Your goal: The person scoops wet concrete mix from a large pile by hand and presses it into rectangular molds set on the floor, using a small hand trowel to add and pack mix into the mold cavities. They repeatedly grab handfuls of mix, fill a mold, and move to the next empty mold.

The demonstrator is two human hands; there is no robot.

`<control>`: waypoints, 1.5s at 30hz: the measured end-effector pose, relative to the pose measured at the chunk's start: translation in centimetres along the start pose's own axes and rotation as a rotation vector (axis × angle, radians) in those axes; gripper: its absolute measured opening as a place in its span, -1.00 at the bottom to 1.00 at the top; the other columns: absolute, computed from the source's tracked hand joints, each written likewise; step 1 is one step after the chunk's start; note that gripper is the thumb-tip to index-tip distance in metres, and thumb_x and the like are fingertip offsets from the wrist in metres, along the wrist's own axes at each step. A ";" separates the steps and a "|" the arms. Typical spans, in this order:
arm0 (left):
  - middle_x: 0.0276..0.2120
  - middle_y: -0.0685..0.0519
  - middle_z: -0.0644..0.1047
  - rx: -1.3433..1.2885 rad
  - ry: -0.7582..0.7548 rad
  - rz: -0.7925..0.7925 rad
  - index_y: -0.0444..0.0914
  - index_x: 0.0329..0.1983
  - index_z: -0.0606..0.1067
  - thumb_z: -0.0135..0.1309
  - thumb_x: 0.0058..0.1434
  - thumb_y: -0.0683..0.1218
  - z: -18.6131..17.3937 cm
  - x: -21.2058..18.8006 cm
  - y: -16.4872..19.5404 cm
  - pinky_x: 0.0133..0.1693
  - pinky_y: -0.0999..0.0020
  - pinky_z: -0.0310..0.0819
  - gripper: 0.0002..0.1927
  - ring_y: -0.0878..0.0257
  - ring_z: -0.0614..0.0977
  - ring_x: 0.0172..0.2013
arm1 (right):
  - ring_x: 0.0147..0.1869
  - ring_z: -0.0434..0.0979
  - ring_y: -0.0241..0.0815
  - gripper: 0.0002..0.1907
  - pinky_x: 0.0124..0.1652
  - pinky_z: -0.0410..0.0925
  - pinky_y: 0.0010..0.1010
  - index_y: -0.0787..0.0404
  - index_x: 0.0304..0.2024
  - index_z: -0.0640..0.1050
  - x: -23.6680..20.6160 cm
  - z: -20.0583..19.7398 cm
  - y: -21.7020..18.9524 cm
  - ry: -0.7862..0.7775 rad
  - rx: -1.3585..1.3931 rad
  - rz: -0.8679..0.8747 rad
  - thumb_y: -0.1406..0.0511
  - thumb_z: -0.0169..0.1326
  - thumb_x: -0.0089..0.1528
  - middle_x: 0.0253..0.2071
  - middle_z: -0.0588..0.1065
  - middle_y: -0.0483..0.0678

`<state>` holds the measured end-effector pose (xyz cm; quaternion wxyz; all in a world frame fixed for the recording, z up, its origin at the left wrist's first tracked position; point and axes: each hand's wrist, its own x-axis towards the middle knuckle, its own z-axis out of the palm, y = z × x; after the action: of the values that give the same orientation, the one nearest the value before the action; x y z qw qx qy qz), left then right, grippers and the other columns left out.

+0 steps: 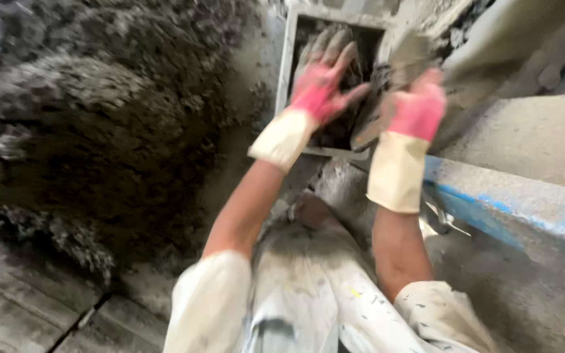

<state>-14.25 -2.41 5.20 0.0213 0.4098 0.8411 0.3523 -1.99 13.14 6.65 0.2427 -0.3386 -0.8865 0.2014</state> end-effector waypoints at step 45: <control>0.22 -0.14 0.50 0.581 0.463 -1.181 -0.30 0.29 0.44 -0.09 0.53 0.02 -11.6 -62.1 -15.4 0.26 0.11 0.49 -0.60 0.03 0.57 0.17 | -0.52 0.33 -0.20 -0.73 -0.55 0.26 -0.29 0.36 -0.13 0.37 -52.9 20.2 -23.7 -1.197 0.731 0.461 0.32 0.13 0.26 -0.46 0.28 -0.13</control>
<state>12.86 -59.23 -11.19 -0.0811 -0.2128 0.9662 0.1210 9.15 -44.04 -12.74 -0.2336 -0.2457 -0.6500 0.6801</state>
